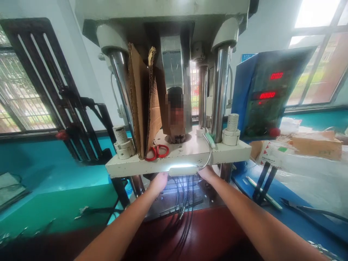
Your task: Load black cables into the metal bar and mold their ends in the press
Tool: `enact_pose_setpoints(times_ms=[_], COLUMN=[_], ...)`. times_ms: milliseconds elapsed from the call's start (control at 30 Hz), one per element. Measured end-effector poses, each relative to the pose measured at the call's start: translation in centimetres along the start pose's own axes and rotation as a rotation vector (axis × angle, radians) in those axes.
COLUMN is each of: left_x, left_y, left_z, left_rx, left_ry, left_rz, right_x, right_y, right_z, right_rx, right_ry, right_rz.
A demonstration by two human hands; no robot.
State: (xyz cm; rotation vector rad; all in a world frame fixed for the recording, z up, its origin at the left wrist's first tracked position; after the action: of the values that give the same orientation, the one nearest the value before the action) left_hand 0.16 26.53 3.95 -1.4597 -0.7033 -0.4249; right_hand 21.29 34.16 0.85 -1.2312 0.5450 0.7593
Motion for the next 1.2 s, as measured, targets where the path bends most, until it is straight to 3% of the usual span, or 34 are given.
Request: enact_pose_setpoints(times_ms=[133, 200, 333, 633, 933, 1200], left_x=[-2.2, -3.5, -5.1, -3.8, -3.6, -3.5], left_y=[-2.4, -3.3, -3.8, -2.4, -1.1, -0.4], left_z=[-6.7, -10.5, -14.7, -13.9, -14.1, -14.4], left_rx=[0.010, -0.113, -0.308, -0.389, -0.355, -0.234], left_ry=[0.108, 0.165, 0.081, 0.090, 0.147, 0.177], left_rz=[0.106, 0.257, 0.401, 0.501, 0.424, 0.433], right_x=[-0.2, -0.5, -1.6, -1.3, -0.9, -1.8], right_y=[-0.8, -1.0, -0.9, -1.0, -1.0, -1.1], right_z=[-2.2, -3.4, -4.9, -3.8, -4.2, -4.6], right_rx=[-0.052, -0.075, -0.077, -0.088, -0.111, -0.116], right_ry=[-0.073, -0.126, -0.166, -0.141, -0.139, -0.133], right_rz=[-0.119, -0.161, -0.217, -0.233, -0.238, -0.310])
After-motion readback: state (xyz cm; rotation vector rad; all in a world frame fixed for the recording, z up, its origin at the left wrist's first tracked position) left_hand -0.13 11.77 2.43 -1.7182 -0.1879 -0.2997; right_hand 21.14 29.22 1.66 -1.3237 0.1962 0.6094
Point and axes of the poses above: each hand's wrist, its own z-axis towards the middle knuckle, its own y-axis out of the palm, x = y × z, the point moved 3 cm from there along z, towards the middle knuckle, and after that the axes turned 7 degrees about z, right-handed, at the moved point
